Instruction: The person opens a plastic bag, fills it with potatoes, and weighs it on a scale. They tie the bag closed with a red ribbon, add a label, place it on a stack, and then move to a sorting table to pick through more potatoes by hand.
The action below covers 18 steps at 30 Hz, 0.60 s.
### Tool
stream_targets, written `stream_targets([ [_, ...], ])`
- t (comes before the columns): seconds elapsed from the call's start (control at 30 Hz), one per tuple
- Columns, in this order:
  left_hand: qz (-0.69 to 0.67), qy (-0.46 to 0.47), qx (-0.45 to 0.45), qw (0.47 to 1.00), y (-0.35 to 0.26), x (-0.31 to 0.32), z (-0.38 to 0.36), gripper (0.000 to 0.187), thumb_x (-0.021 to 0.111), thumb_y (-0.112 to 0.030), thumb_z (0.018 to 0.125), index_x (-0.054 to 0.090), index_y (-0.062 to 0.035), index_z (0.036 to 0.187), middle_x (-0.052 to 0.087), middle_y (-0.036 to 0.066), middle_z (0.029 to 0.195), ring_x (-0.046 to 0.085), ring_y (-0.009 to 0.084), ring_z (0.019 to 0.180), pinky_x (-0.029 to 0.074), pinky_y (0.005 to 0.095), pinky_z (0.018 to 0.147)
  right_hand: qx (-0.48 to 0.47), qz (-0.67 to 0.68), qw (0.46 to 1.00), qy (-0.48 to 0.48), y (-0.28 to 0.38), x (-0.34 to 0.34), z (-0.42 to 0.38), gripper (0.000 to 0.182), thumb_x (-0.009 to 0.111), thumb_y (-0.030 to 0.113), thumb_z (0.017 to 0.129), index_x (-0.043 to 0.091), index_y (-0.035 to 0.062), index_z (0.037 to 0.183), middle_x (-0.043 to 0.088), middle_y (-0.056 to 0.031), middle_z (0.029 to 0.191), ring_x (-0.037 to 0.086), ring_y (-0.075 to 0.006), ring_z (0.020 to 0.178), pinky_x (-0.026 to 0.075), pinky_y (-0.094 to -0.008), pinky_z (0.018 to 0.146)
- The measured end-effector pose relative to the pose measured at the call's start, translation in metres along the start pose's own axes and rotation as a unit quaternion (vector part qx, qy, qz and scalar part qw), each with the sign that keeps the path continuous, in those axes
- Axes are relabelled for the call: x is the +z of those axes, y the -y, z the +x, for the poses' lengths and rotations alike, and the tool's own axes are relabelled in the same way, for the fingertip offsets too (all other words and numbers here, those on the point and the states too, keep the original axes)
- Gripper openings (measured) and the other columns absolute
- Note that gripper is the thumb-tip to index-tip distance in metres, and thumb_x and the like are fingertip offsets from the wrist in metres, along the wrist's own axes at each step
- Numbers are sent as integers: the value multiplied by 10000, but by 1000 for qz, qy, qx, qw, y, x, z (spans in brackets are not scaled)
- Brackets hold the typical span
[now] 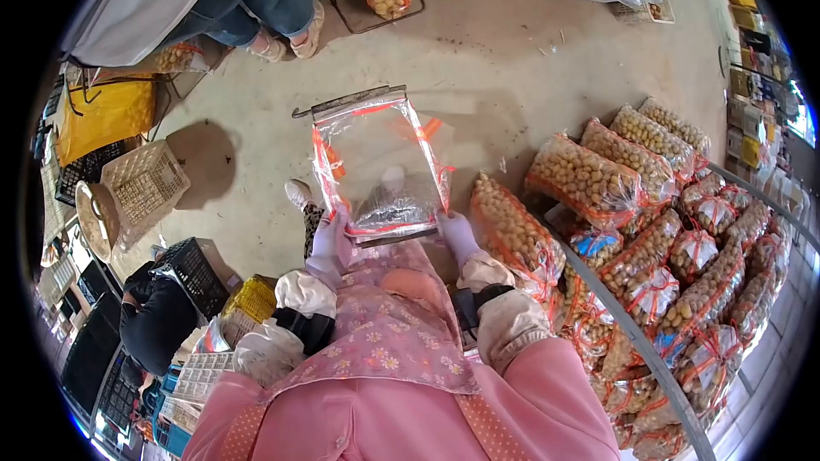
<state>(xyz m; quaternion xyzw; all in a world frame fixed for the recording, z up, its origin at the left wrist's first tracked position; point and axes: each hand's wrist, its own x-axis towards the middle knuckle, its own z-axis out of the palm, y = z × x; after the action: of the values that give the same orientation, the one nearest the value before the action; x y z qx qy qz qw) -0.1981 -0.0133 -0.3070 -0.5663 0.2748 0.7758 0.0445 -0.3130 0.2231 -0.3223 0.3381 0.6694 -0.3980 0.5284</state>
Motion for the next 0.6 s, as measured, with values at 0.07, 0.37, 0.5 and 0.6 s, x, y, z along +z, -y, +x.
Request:
stream_targets([
  [0.07, 165, 0, 116, 979, 7, -12, -2, 223, 612, -219, 866, 541, -68, 1015, 545, 26, 714, 549, 164, 649, 458, 320, 595, -4, 5, 1000, 13, -5, -1, -1, 420, 544, 483, 876, 563, 80, 994, 646, -63, 847, 639, -191, 632, 519, -310, 578],
  [0.37, 660, -67, 9, 748, 10, -22, -5, 560, 330, -495, 889, 500, -59, 1197, 614, 221, 1038, 598, 391, 929, 436, 460, 847, -1, 31, 999, 28, -13, 4, -4, 387, 553, 456, 881, 575, 80, 970, 658, -73, 816, 637, -182, 592, 516, -305, 544],
  [0.5, 636, 51, -106, 763, 0, -34, -1, 735, 197, -570, 886, 666, -5, 835, 653, 200, 881, 606, 359, 927, 429, 422, 878, -20, -16, 999, 20, -11, 5, -4, 353, 548, 436, 892, 583, 89, 946, 658, -66, 776, 632, -175, 581, 512, -302, 534],
  [0.6, 609, 22, -105, 786, 8, -41, 7, 721, 249, -584, 891, 640, -8, 702, 622, 167, 719, 603, 324, 773, 445, 404, 782, 22, 3, 999, 35, -9, 4, 6, 335, 545, 432, 894, 592, 101, 921, 656, -63, 753, 630, -168, 577, 511, -307, 536],
])
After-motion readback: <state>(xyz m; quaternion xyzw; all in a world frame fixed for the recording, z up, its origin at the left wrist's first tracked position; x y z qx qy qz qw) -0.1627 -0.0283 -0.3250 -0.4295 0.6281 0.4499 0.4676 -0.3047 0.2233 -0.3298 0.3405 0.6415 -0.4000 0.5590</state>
